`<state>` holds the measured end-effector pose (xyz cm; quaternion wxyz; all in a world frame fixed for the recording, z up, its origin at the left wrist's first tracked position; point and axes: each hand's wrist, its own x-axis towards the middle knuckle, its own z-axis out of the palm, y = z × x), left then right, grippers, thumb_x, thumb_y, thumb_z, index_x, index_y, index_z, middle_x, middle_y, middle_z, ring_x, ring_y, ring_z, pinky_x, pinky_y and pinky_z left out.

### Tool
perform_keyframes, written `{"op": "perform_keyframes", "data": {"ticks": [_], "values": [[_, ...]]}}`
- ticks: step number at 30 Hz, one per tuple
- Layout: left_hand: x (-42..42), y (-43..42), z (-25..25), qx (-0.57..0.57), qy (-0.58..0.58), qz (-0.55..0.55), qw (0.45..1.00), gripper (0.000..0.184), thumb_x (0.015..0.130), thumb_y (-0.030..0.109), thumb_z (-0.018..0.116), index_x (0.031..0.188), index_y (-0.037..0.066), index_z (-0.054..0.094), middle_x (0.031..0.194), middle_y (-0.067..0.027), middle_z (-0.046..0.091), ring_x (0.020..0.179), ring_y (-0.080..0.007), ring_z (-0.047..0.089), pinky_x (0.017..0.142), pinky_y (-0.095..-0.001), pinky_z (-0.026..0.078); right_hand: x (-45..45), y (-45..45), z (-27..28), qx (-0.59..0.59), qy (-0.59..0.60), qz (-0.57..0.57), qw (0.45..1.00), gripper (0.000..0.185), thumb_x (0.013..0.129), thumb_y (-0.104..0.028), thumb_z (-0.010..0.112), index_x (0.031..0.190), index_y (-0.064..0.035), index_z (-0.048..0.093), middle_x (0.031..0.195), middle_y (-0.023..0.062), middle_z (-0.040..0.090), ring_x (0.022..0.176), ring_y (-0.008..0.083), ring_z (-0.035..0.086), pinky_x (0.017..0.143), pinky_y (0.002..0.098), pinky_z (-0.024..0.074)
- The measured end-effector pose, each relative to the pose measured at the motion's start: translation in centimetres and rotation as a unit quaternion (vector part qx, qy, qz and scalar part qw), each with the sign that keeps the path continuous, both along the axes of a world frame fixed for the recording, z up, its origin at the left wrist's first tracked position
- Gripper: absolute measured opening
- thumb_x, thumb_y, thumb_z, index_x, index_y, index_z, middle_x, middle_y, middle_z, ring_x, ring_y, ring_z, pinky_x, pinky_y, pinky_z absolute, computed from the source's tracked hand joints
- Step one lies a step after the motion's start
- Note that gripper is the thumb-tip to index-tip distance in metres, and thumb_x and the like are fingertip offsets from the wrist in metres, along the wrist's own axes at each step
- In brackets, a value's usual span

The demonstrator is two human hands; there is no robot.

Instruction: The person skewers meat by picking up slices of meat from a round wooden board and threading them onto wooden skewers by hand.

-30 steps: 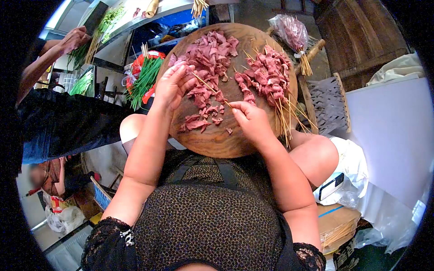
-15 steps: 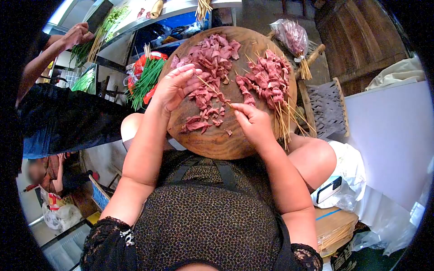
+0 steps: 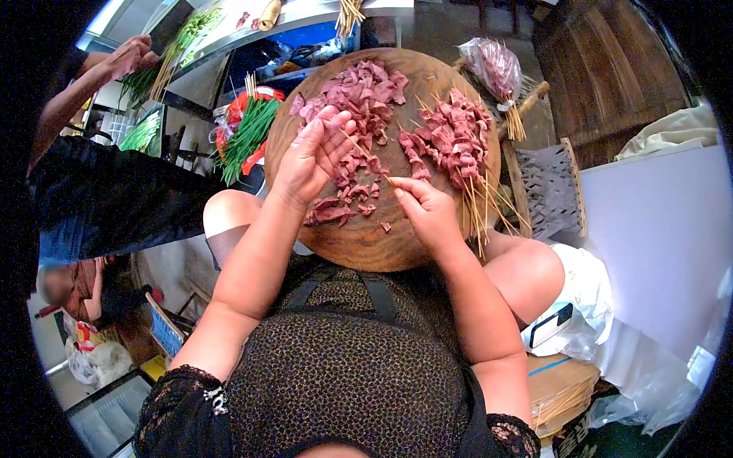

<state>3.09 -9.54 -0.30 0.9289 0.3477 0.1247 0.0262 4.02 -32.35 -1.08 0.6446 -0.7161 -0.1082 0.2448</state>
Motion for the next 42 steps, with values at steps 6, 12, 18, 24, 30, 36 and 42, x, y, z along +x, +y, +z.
{"op": "perform_keyframes", "data": {"ticks": [6, 12, 18, 24, 30, 36, 42], "values": [[-0.1, 1.2, 0.9, 0.062, 0.019, 0.003, 0.998, 0.034, 0.092, 0.022, 0.047, 0.118, 0.0, 0.046, 0.11, -0.0142, 0.058, 0.104, -0.0257, 0.056, 0.089, -0.0378, 0.048, 0.1, -0.1, 0.3, 0.008, -0.01, 0.015, 1.0, 0.021, 0.084, -0.008, 0.058, 0.103, -0.0047, 0.064, 0.07, -0.0064, 0.053, 0.062, 0.0017, 0.045, 0.055, 0.0164, 0.0376], [-0.2, 1.8, 2.1, 0.093, 0.036, -0.062, 0.993, 0.032, 0.092, 0.019, 0.046, 0.117, -0.001, 0.047, 0.103, -0.0153, 0.062, 0.096, -0.0233, 0.061, 0.084, -0.0351, 0.051, 0.5, -0.7, 0.3, 0.017, -0.029, 0.031, 0.999, 0.021, 0.084, -0.007, 0.057, 0.103, -0.0046, 0.064, 0.07, -0.0067, 0.054, 0.061, 0.0018, 0.044, 0.054, 0.0171, 0.0374], [0.1, 1.6, 2.1, 0.115, 0.055, -0.064, 0.99, 0.027, 0.09, 0.016, 0.05, 0.11, -0.001, 0.053, 0.096, -0.0144, 0.064, 0.086, -0.0229, 0.064, 0.079, -0.0346, 0.052, 0.3, -0.8, 0.5, -0.006, -0.032, 0.035, 0.999, 0.021, 0.086, -0.006, 0.054, 0.105, -0.0014, 0.062, 0.069, -0.0066, 0.049, 0.059, 0.0013, 0.041, 0.054, 0.0154, 0.0349], [0.1, 1.2, 1.7, 0.121, 0.048, -0.116, 0.985, 0.029, 0.091, 0.02, 0.049, 0.112, 0.001, 0.052, 0.099, -0.0126, 0.063, 0.089, -0.02, 0.063, 0.081, -0.0332, 0.051, 0.1, -0.7, -0.5, 0.023, -0.014, 0.03, 0.999, 0.021, 0.084, -0.008, 0.057, 0.104, -0.0057, 0.064, 0.069, -0.0074, 0.052, 0.06, 0.0017, 0.043, 0.054, 0.0167, 0.0363], [-0.2, -1.2, 1.1, 0.154, 0.063, -0.172, 0.971, 0.032, 0.092, 0.022, 0.049, 0.116, 0.001, 0.05, 0.105, -0.0108, 0.061, 0.098, -0.0172, 0.059, 0.084, -0.0291, 0.048, 0.2, -0.4, -0.7, 0.053, 0.065, 0.021, 0.996, 0.021, 0.085, -0.01, 0.057, 0.105, -0.0042, 0.064, 0.071, -0.0079, 0.052, 0.061, 0.001, 0.042, 0.055, 0.016, 0.0356], [-0.1, 2.5, 0.4, 0.655, -0.043, -0.118, 0.745, 0.018, 0.081, 0.008, 0.06, 0.099, 0.008, 0.063, 0.092, -0.0062, 0.062, 0.09, -0.0172, 0.058, 0.079, -0.0272, 0.046, 0.8, -0.8, 0.4, 0.073, 0.078, -0.039, 0.994, 0.023, 0.086, -0.012, 0.057, 0.107, -0.005, 0.062, 0.07, -0.0069, 0.053, 0.059, 0.0014, 0.043, 0.054, 0.0154, 0.0356], [-2.6, 2.4, -0.7, 0.873, -0.11, -0.164, 0.446, 0.024, 0.068, 0.008, 0.064, 0.091, 0.012, 0.063, 0.086, -0.009, 0.055, 0.083, -0.029, 0.054, 0.073, -0.0379, 0.045, 0.6, -0.8, 0.2, 0.078, 0.076, -0.033, 0.994, 0.023, 0.086, -0.012, 0.057, 0.108, -0.005, 0.062, 0.069, -0.0065, 0.053, 0.058, 0.0016, 0.043, 0.054, 0.0156, 0.0359]]}}
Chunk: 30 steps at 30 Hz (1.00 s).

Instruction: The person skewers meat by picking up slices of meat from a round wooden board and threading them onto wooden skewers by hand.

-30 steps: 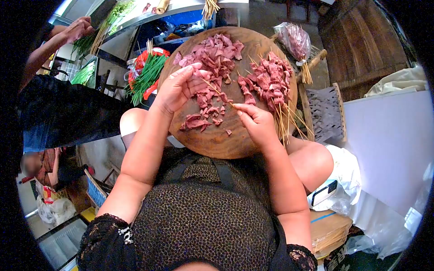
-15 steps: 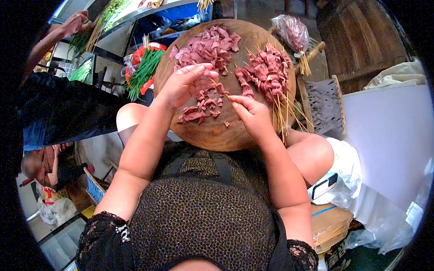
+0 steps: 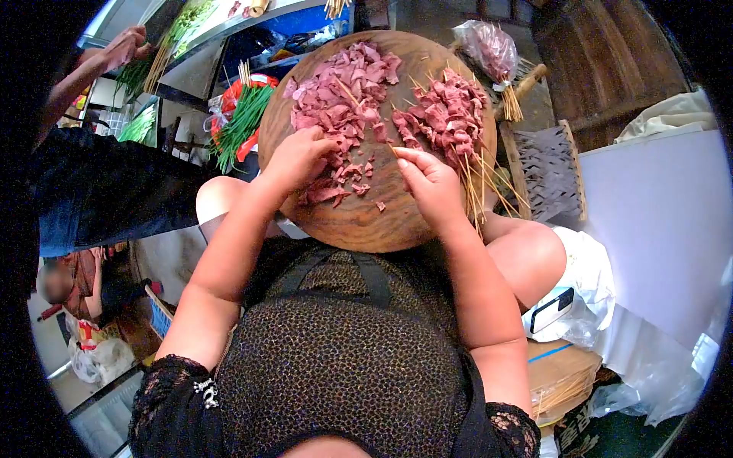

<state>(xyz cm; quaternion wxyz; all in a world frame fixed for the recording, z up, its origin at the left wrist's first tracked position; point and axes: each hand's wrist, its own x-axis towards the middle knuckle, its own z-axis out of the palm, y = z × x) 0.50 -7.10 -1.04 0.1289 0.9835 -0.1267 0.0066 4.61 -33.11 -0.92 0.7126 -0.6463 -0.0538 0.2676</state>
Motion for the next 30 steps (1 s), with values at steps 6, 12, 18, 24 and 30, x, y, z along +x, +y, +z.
{"op": "perform_keyframes", "data": {"ticks": [6, 12, 18, 24, 30], "values": [[-0.9, 0.8, -0.4, -0.145, 0.029, 0.056, 0.987, 0.016, 0.079, 0.015, 0.058, 0.093, 0.011, 0.065, 0.077, -0.0081, 0.053, 0.074, -0.024, 0.055, 0.067, -0.0333, 0.044, -0.1, -0.1, -0.8, -0.003, -0.007, 0.017, 1.0, 0.023, 0.086, -0.013, 0.056, 0.108, -0.0055, 0.062, 0.068, -0.0073, 0.05, 0.058, 0.0017, 0.042, 0.053, 0.0164, 0.0355], [0.2, 1.1, -0.2, -0.678, 0.132, 0.255, 0.676, 0.023, 0.084, 0.006, 0.053, 0.106, 0.001, 0.059, 0.083, -0.0038, 0.058, 0.074, -0.0129, 0.056, 0.07, -0.029, 0.048, -0.8, 0.3, -0.8, 0.008, 0.015, 0.1, 0.995, 0.023, 0.086, -0.01, 0.055, 0.108, -0.0025, 0.059, 0.064, -0.0076, 0.047, 0.052, 0.0012, 0.039, 0.047, 0.0155, 0.0298], [1.4, -0.2, -0.2, -0.791, 0.083, 0.238, 0.558, 0.027, 0.088, 0.005, 0.047, 0.115, -0.002, 0.05, 0.101, -0.0145, 0.061, 0.089, -0.0212, 0.061, 0.079, -0.0318, 0.052, -1.1, 0.6, -1.1, -0.026, 0.009, 0.107, 0.994, 0.023, 0.087, -0.011, 0.055, 0.107, -0.0026, 0.06, 0.066, -0.0081, 0.047, 0.055, 0.0012, 0.04, 0.049, 0.0159, 0.0321], [1.4, -0.9, 0.8, -0.785, 0.088, 0.243, 0.564, 0.024, 0.089, 0.012, 0.048, 0.11, -0.001, 0.052, 0.104, -0.0171, 0.06, 0.089, -0.0222, 0.061, 0.077, -0.0311, 0.052, -1.1, 0.7, -1.0, -0.04, 0.01, 0.092, 0.995, 0.023, 0.087, -0.011, 0.054, 0.108, -0.0027, 0.059, 0.065, -0.0078, 0.047, 0.054, 0.0013, 0.04, 0.049, 0.0157, 0.032], [1.6, -0.5, 1.4, -0.773, 0.113, 0.275, 0.561, 0.026, 0.09, 0.018, 0.049, 0.107, -0.001, 0.053, 0.097, -0.0169, 0.062, 0.08, -0.0212, 0.063, 0.072, -0.0313, 0.053, -1.1, 0.8, -1.1, -0.04, 0.011, 0.089, 0.995, 0.023, 0.086, -0.011, 0.055, 0.107, -0.0032, 0.06, 0.066, -0.0078, 0.048, 0.054, 0.0014, 0.039, 0.048, 0.0161, 0.0321]]}}
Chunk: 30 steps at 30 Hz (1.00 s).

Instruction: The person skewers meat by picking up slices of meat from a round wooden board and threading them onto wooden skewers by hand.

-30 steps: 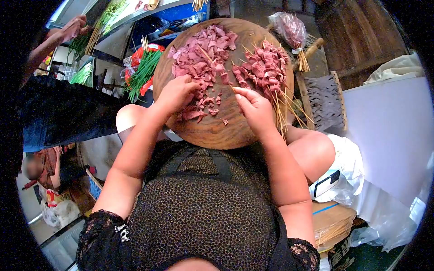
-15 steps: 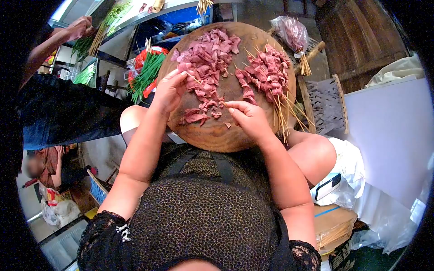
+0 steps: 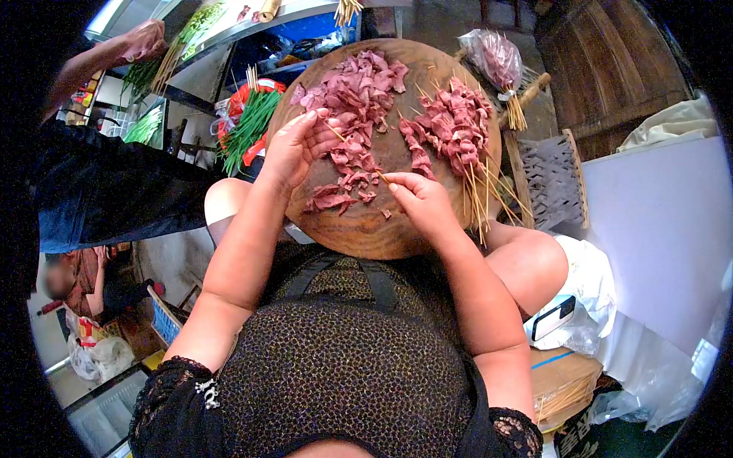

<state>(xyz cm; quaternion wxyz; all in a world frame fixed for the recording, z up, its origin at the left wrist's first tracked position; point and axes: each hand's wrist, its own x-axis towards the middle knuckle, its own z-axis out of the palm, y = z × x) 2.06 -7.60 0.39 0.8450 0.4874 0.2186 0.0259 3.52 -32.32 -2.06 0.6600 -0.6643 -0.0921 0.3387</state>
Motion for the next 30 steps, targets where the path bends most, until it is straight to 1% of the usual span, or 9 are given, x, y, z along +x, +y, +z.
{"op": "perform_keyframes", "data": {"ticks": [4, 11, 13, 16, 23, 25, 27, 29, 30], "values": [[0.0, -0.1, 0.5, -0.003, 0.004, -0.008, 1.0, 0.028, 0.09, 0.019, 0.049, 0.108, -0.002, 0.054, 0.096, -0.0165, 0.063, 0.077, -0.0209, 0.064, 0.07, -0.0315, 0.054, 0.2, -0.2, 0.0, -0.001, -0.05, 0.002, 0.999, 0.022, 0.086, -0.01, 0.056, 0.106, -0.0036, 0.062, 0.067, -0.0078, 0.049, 0.055, 0.0012, 0.039, 0.049, 0.0162, 0.0318], [-0.1, -0.1, 1.3, 0.024, 0.023, -0.095, 0.995, 0.033, 0.091, 0.022, 0.047, 0.115, 0.0, 0.051, 0.097, -0.0142, 0.063, 0.085, -0.0211, 0.063, 0.078, -0.0328, 0.051, 0.3, -0.4, 0.0, 0.009, -0.045, 0.0, 0.999, 0.022, 0.086, -0.01, 0.056, 0.106, -0.0032, 0.062, 0.067, -0.0075, 0.049, 0.056, 0.0013, 0.04, 0.051, 0.016, 0.0321], [-0.1, -0.1, 1.4, 0.022, 0.025, -0.111, 0.993, 0.033, 0.091, 0.023, 0.047, 0.115, 0.001, 0.051, 0.097, -0.0141, 0.063, 0.085, -0.0214, 0.063, 0.08, -0.0332, 0.051, 0.4, -0.5, 0.1, -0.003, -0.041, 0.002, 0.999, 0.021, 0.084, -0.012, 0.058, 0.103, -0.0058, 0.064, 0.074, -0.0058, 0.056, 0.062, 0.003, 0.046, 0.056, 0.0178, 0.0391], [0.0, -0.5, 1.5, 0.001, 0.015, -0.154, 0.988, 0.033, 0.091, 0.024, 0.047, 0.115, 0.001, 0.051, 0.1, -0.0134, 0.062, 0.089, -0.0209, 0.062, 0.082, -0.0343, 0.049, 0.4, -0.4, -0.1, 0.008, -0.034, -0.002, 0.999, 0.021, 0.084, -0.012, 0.058, 0.103, -0.0054, 0.064, 0.074, -0.0057, 0.056, 0.062, 0.003, 0.046, 0.056, 0.0179, 0.039], [0.4, -2.2, 0.4, 0.046, 0.008, -0.131, 0.99, 0.029, 0.092, 0.024, 0.046, 0.111, 0.004, 0.054, 0.105, -0.0081, 0.061, 0.094, -0.0151, 0.06, 0.084, -0.031, 0.048, 0.4, 0.2, 0.5, 0.031, -0.053, -0.011, 0.998, 0.024, 0.085, -0.014, 0.057, 0.106, -0.0037, 0.062, 0.074, -0.0056, 0.056, 0.061, 0.0024, 0.046, 0.054, 0.0176, 0.0385], [0.7, -2.0, 0.4, 0.029, 0.002, -0.049, 0.998, 0.028, 0.092, 0.025, 0.045, 0.109, 0.004, 0.054, 0.104, -0.0081, 0.061, 0.095, -0.0146, 0.059, 0.085, -0.0317, 0.047, 0.2, 0.1, 1.0, 0.02, 0.015, -0.012, 1.0, 0.024, 0.088, -0.015, 0.055, 0.109, -0.004, 0.059, 0.066, -0.0054, 0.051, 0.053, 0.0006, 0.04, 0.047, 0.0149, 0.0308], [1.3, -1.8, 0.2, 0.036, 0.0, -0.024, 0.999, 0.029, 0.093, 0.024, 0.043, 0.111, 0.003, 0.052, 0.104, -0.0105, 0.061, 0.096, -0.0185, 0.059, 0.085, -0.0345, 0.047, 0.2, 0.0, 0.7, 0.023, 0.029, 0.0, 0.999, 0.024, 0.088, -0.016, 0.055, 0.109, -0.0046, 0.059, 0.066, -0.0049, 0.052, 0.053, 0.0007, 0.041, 0.046, 0.0148, 0.0311], [2.0, -2.1, -0.5, -0.053, -0.08, 0.013, 0.995, 0.031, 0.094, 0.023, 0.041, 0.116, 0.001, 0.046, 0.108, -0.0139, 0.059, 0.096, -0.0232, 0.059, 0.084, -0.0373, 0.047, 0.0, 0.2, 0.7, 0.026, 0.042, 0.013, 0.999, 0.024, 0.088, -0.017, 0.055, 0.108, -0.0052, 0.06, 0.066, -0.0043, 0.052, 0.052, 0.0008, 0.042, 0.046, 0.0148, 0.0315], [2.4, -2.7, -0.6, -0.079, -0.106, 0.033, 0.991, 0.03, 0.094, 0.022, 0.039, 0.116, 0.001, 0.044, 0.099, -0.0131, 0.06, 0.089, -0.0241, 0.059, 0.082, -0.0395, 0.049, -0.1, 0.3, 1.0, 0.022, 0.037, 0.015, 0.999, 0.024, 0.088, -0.017, 0.055, 0.108, -0.0052, 0.06, 0.066, -0.0044, 0.052, 0.052, 0.0011, 0.042, 0.046, 0.0148, 0.0314]]}}
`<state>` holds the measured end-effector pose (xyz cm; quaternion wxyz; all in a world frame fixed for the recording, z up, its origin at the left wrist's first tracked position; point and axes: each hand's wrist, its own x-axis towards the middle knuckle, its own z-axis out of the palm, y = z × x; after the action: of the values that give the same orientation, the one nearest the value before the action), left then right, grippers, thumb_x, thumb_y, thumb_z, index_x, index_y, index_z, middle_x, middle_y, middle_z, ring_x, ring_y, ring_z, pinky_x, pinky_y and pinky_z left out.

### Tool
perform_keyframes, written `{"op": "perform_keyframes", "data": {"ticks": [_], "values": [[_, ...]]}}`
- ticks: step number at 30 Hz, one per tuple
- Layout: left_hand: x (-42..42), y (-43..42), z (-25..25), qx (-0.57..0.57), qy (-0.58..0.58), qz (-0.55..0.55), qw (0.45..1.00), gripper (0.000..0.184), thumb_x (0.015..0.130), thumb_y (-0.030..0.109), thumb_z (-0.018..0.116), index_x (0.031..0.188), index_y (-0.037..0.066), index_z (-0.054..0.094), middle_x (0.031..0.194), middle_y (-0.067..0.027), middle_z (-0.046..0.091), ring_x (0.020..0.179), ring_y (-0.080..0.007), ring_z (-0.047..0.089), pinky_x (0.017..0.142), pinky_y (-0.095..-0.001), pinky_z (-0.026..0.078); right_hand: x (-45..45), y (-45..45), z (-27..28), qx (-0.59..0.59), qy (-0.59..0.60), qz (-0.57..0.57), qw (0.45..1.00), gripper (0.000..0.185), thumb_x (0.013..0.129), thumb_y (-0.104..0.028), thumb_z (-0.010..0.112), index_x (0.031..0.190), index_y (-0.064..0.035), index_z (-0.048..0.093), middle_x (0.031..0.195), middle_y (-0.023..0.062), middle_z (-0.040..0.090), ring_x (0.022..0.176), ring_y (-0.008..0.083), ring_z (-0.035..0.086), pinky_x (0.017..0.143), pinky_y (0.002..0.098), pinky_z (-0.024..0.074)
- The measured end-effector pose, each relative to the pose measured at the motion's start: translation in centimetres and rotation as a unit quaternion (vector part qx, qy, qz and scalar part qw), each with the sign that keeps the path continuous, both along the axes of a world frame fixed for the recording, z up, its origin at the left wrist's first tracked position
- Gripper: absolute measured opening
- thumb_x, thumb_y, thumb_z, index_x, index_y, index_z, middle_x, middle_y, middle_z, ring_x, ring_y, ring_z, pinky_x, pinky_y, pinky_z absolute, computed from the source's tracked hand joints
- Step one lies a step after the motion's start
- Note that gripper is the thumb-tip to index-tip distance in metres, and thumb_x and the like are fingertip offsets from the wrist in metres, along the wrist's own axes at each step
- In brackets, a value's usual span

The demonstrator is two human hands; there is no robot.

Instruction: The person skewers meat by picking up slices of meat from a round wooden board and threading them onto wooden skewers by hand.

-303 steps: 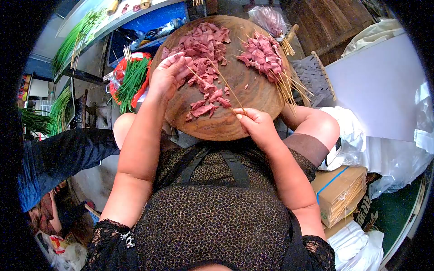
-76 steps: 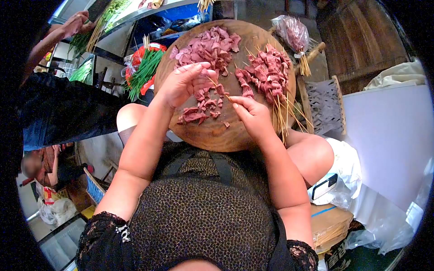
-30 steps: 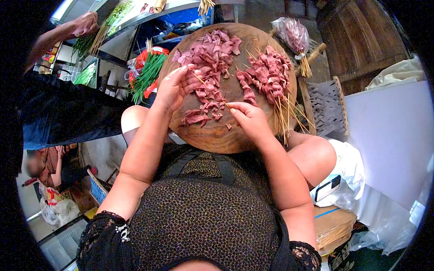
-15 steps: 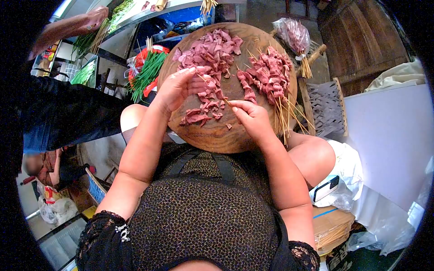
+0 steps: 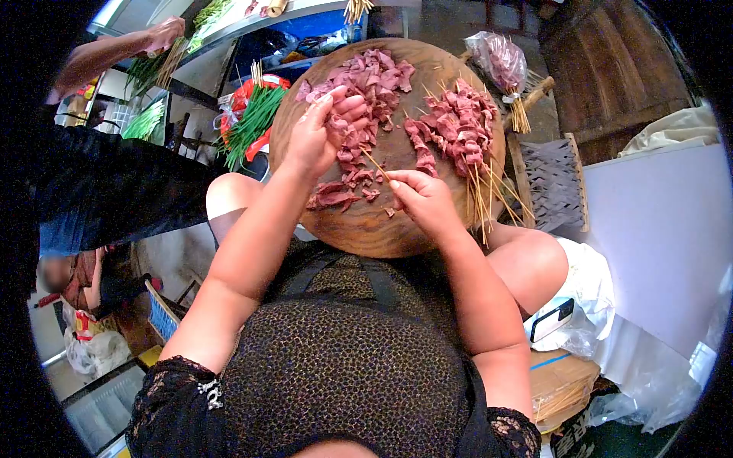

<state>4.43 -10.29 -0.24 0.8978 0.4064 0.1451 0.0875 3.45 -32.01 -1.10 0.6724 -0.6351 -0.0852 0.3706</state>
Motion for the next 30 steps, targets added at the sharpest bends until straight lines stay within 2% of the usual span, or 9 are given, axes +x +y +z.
{"op": "perform_keyframes", "data": {"ticks": [3, 5, 7, 13, 16, 19, 21, 23, 30], "values": [[0.3, -1.9, -0.6, 0.001, 0.008, 0.078, 0.997, 0.027, 0.094, 0.025, 0.039, 0.108, 0.003, 0.047, 0.078, -0.0064, 0.055, 0.068, -0.0176, 0.055, 0.066, -0.0339, 0.051, -0.3, 0.4, -0.5, -0.002, -0.006, -0.001, 1.0, 0.024, 0.087, -0.015, 0.055, 0.108, -0.0039, 0.06, 0.067, -0.004, 0.053, 0.054, 0.0026, 0.045, 0.049, 0.0164, 0.0351], [0.5, -2.6, -1.2, -0.079, -0.006, 0.078, 0.994, 0.021, 0.095, 0.025, 0.038, 0.103, 0.006, 0.043, 0.063, 0.0008, 0.038, 0.052, -0.0098, 0.035, 0.047, -0.0259, 0.036, -0.6, 0.6, -1.3, -0.003, -0.008, -0.005, 1.0, 0.024, 0.087, -0.014, 0.055, 0.107, -0.0025, 0.06, 0.069, -0.0036, 0.055, 0.057, 0.0039, 0.048, 0.051, 0.0178, 0.0388], [-0.2, -3.2, -1.2, -0.072, 0.0, 0.074, 0.995, 0.021, 0.095, 0.025, 0.038, 0.104, 0.007, 0.042, 0.062, 0.0015, 0.034, 0.05, -0.0086, 0.03, 0.045, -0.0238, 0.032, -0.8, 1.1, -1.6, 0.028, 0.0, 0.0, 1.0, 0.024, 0.086, -0.013, 0.055, 0.107, -0.0017, 0.061, 0.07, -0.0033, 0.055, 0.057, 0.0042, 0.048, 0.053, 0.0185, 0.0402], [-1.4, -4.7, -0.5, -0.069, 0.004, 0.033, 0.997, 0.027, 0.095, 0.033, 0.037, 0.103, 0.008, 0.044, 0.062, 0.0028, 0.031, 0.052, -0.0103, 0.032, 0.046, -0.025, 0.033, -0.6, 1.4, -1.0, 0.025, 0.009, -0.022, 0.999, 0.023, 0.086, -0.012, 0.056, 0.106, -0.002, 0.061, 0.069, -0.0027, 0.056, 0.058, 0.0043, 0.049, 0.053, 0.0187, 0.0406], [0.3, -1.2, -0.3, 0.103, 0.0, 0.013, 0.995, 0.035, 0.092, 0.033, 0.045, 0.115, 0.006, 0.046, 0.087, -0.0028, 0.057, 0.077, -0.0153, 0.055, 0.066, -0.0292, 0.048, 0.9, 0.1, 1.0, 0.019, -0.004, -0.071, 0.997, 0.023, 0.086, -0.013, 0.055, 0.105, -0.0028, 0.061, 0.066, -0.003, 0.055, 0.055, 0.003, 0.046, 0.049, 0.016, 0.0355], [1.1, 3.4, -1.4, 0.465, 0.044, -0.01, 0.884, 0.025, 0.088, 0.021, 0.056, 0.106, 0.005, 0.061, 0.088, -0.0023, 0.062, 0.082, -0.0136, 0.059, 0.072, -0.027, 0.048, 2.0, -1.1, 0.7, 0.069, 0.024, -0.131, 0.989, 0.023, 0.086, -0.013, 0.055, 0.107, -0.0033, 0.059, 0.065, -0.0031, 0.054, 0.052, 0.0018, 0.043, 0.046, 0.0151, 0.0305], [0.9, 3.7, -1.0, 0.541, 0.064, -0.044, 0.838, 0.017, 0.083, 0.018, 0.06, 0.094, 0.006, 0.067, 0.085, -0.0047, 0.064, 0.08, -0.0165, 0.061, 0.072, -0.0276, 0.048, 2.1, -1.3, 0.7, 0.069, 0.038, -0.136, 0.988, 0.024, 0.086, -0.013, 0.055, 0.108, -0.0034, 0.059, 0.066, -0.0029, 0.055, 0.051, 0.0021, 0.043, 0.045, 0.0153, 0.0299], [0.4, 3.2, -0.9, 0.761, 0.091, -0.143, 0.627, 0.017, 0.078, 0.019, 0.062, 0.091, 0.011, 0.068, 0.096, -0.0081, 0.064, 0.085, -0.0218, 0.061, 0.078, -0.0309, 0.047, 1.8, -1.2, 0.3, 0.075, 0.022, -0.13, 0.988, 0.024, 0.086, -0.013, 0.055, 0.108, -0.0028, 0.059, 0.066, -0.0031, 0.054, 0.051, 0.0019, 0.042, 0.045, 0.0152, 0.0298], [-1.2, 1.9, -2.1, 0.763, 0.021, -0.205, 0.613, 0.022, 0.069, 0.014, 0.064, 0.091, 0.01, 0.067, 0.094, -0.0151, 0.058, 0.089, -0.0304, 0.057, 0.078, -0.0362, 0.046, 1.3, -1.1, 0.6, 0.061, 0.035, -0.112, 0.991, 0.023, 0.087, -0.013, 0.055, 0.107, -0.0018, 0.059, 0.066, -0.0037, 0.053, 0.053, 0.0018, 0.041, 0.047, 0.015, 0.0303]]}}
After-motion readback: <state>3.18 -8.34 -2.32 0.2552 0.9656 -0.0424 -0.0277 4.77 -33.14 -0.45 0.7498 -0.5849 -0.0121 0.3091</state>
